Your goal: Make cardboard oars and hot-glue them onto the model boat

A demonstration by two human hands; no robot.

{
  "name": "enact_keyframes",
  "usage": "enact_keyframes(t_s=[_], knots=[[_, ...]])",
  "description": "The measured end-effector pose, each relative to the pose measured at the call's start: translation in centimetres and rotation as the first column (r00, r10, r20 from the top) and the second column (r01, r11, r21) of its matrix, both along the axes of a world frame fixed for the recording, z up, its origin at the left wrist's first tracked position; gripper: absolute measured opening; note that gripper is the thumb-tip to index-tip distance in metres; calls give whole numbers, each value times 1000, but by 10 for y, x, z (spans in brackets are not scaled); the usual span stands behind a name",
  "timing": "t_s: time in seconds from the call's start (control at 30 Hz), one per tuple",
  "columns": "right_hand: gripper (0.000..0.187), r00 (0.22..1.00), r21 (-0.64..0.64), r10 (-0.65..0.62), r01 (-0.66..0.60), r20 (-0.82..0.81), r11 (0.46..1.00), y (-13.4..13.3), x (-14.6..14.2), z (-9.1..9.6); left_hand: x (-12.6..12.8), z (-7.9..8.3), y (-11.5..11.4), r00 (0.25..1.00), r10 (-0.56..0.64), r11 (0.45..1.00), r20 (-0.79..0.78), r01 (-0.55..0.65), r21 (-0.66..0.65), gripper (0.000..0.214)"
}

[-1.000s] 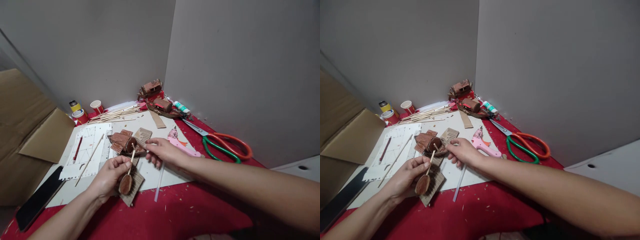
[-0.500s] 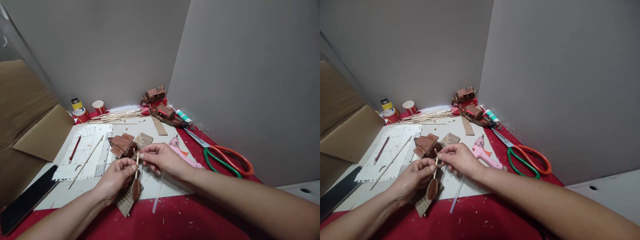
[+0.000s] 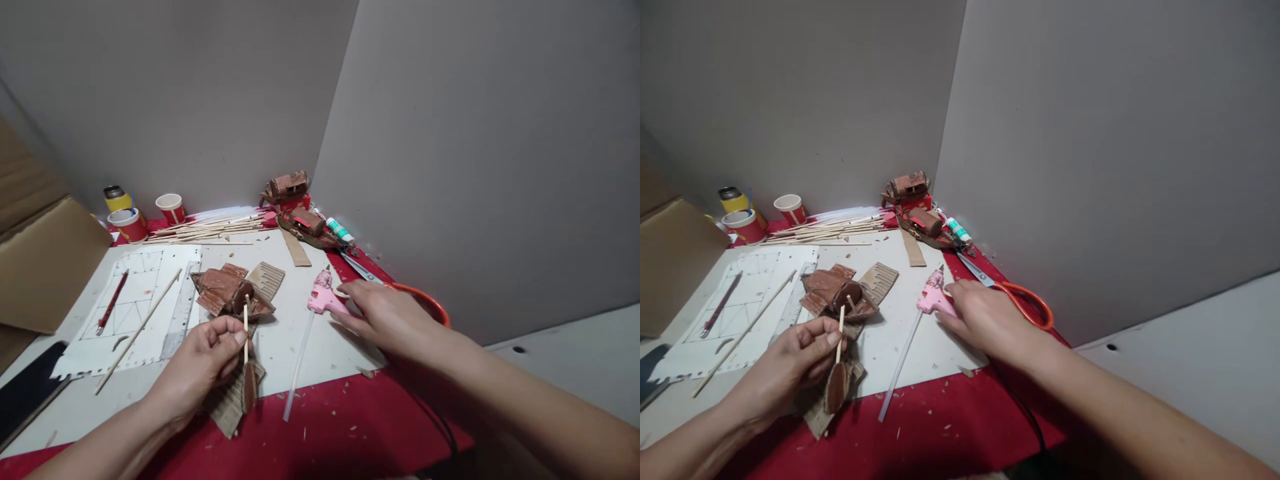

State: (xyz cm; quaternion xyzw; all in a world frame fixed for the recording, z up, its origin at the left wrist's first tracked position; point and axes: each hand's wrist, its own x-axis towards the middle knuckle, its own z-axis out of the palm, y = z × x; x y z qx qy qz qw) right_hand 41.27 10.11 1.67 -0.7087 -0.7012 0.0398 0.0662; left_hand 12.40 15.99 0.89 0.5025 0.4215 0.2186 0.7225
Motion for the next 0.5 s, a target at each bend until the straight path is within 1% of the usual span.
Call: enact_keyframes(t_s=[0.03,0.07,0.17,0.23,0.3,0.37,0.43,0.47,0.5], knots=[[24,996,-36,15,-12,90,999,-3,1,-5,1,0,0,1000,-1,1000,10,1,-1,30],[23,994,-60,14,-7,113,998,-4,1,-11,1,0,0,1000,2,1000,21,-2,-5,30],[21,996,-48,-23,27,81,998,-1,-2,-24,2,-1,-2,998,22,1000,51,-21,-21,29],[22,998,-26,-31,33,50,999,2,-3,-29,1,-1,-4,997,28,999,68,-26,-30,28],[23,1000,4,-27,27,12,1000,3,-1,-30,0,-2,-4,996,33,999,83,-30,-30,26],[26,999,35,-26,27,-23,999,-1,4,-26,-1,-3,-4,995,39,999,90,-37,-25,25],[29,990,91,-45,58,-136,994,-8,10,-16,-1,-3,-4,995,41,999,93,-40,-13,24],[31,960,148,-66,109,-271,983,-13,13,-9,0,-3,-5,995,38,999,90,-38,-5,23],[32,897,192,-83,182,-434,964,-18,16,-1,1,-3,-5,996,39,999,85,-39,3,23]])
